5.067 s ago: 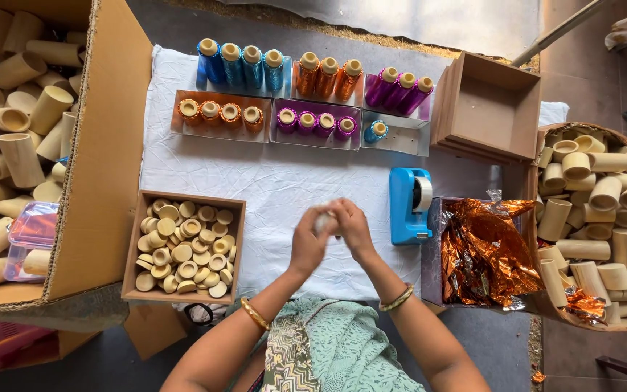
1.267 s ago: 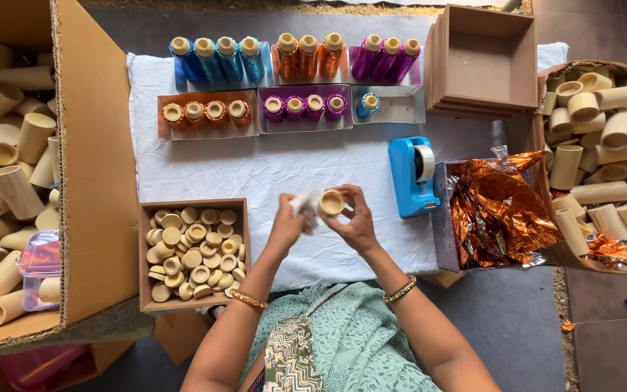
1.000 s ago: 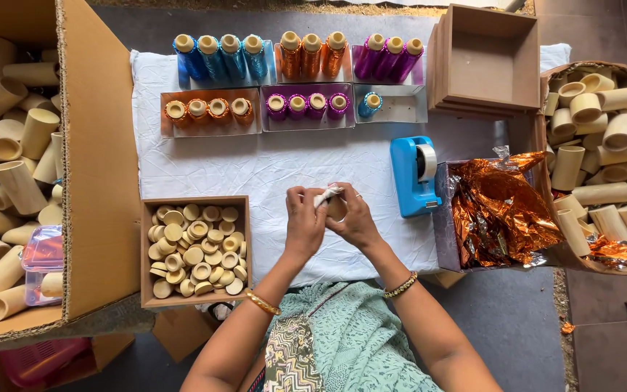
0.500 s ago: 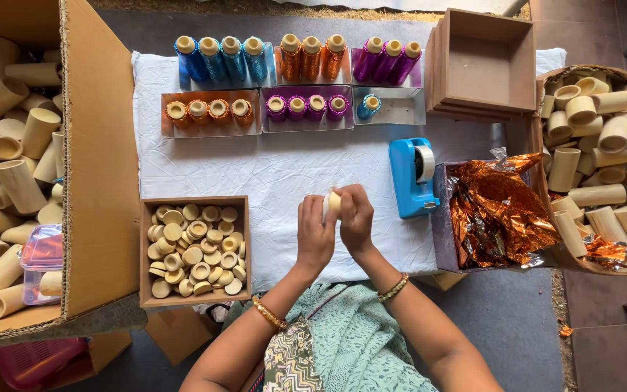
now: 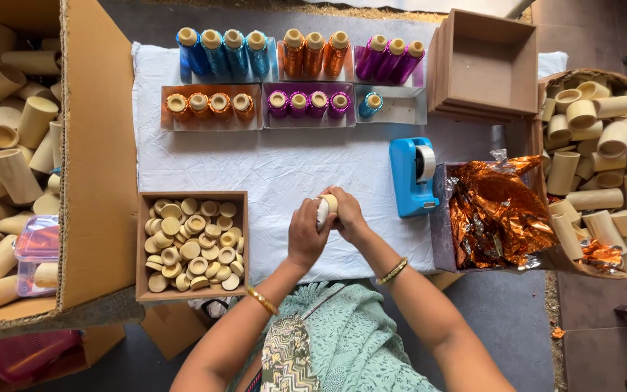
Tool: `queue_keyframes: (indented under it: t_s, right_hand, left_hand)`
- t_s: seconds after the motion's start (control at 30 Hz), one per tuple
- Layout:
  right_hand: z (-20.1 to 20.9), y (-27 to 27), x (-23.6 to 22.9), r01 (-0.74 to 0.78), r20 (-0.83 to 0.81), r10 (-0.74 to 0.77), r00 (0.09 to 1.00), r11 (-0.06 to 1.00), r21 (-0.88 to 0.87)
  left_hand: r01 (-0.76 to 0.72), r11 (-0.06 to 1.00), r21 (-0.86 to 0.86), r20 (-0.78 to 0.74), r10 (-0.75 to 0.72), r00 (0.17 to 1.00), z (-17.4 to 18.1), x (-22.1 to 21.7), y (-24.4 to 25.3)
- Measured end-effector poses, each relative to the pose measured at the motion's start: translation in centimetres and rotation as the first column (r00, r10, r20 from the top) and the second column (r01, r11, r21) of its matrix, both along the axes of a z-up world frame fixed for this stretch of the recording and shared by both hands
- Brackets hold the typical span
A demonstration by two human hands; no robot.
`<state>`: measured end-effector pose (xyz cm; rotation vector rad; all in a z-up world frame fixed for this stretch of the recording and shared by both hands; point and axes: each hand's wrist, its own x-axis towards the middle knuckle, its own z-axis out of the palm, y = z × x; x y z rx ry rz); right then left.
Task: Wrapping small cylindrical containers and discs in foil and paper.
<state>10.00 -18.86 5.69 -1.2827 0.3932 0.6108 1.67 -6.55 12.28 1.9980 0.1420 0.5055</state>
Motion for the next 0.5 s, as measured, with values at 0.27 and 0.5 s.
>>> queue_keyframes:
  t_s: [0.27,0.5]
  right_hand:
    - [3.9,0.3,-0.8,0.155,0.809,0.32,0.493,0.883,-0.444]
    - [6.0,0.3,-0.3,-0.142,0.23,0.202,0.952,0.957,-0.251]
  left_hand:
    - [-0.14,0.627,-0.767,-0.298,-0.154,0.942,-3.5,1.1,-0.6]
    - [0.135,0.907,-0.4,-0.229,-0.242,0.943,-4.5,1.9,1.0]
